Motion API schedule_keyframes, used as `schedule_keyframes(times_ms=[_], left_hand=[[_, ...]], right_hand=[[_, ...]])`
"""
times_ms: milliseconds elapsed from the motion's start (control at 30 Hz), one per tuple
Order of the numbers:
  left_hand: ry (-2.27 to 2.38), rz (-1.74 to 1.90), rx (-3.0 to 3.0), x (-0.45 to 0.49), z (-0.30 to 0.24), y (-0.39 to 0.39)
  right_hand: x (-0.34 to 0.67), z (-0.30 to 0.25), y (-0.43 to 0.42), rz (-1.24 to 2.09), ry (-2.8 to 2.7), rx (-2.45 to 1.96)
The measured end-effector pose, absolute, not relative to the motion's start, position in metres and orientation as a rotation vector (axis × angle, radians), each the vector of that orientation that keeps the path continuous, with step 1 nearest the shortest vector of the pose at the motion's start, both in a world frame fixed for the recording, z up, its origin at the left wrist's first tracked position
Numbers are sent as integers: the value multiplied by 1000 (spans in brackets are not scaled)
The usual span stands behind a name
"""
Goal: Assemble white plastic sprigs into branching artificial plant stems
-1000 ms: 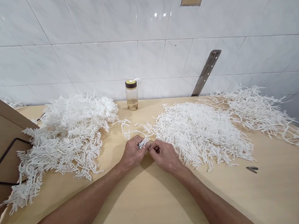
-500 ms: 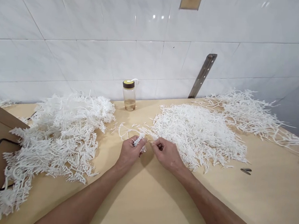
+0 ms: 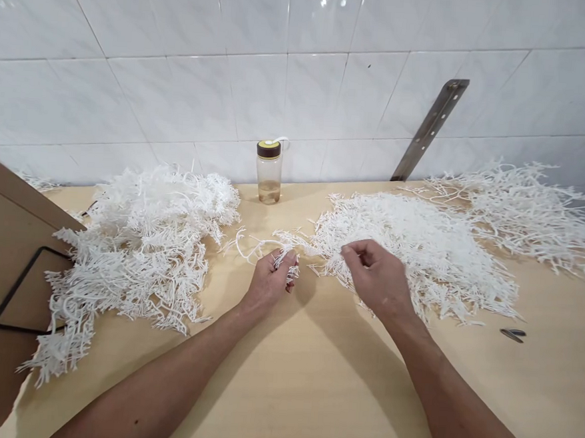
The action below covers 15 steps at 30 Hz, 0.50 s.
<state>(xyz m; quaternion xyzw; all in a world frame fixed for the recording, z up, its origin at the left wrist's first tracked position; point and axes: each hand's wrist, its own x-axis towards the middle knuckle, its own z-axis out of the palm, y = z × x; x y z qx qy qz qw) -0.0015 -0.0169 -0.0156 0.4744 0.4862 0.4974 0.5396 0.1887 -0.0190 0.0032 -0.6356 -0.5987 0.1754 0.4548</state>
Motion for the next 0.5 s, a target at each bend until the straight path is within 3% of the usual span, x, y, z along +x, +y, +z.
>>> schedule_keyframes(times_ms=[233,500], left_hand=[[1242,1278,1369,1,-26,-18],[1223,1260,1382,-1,-24,-17]], right_hand=[[148,-5,-34,1110,-1688,-1336],[147,-20,-28,1256,-1543,-1238]])
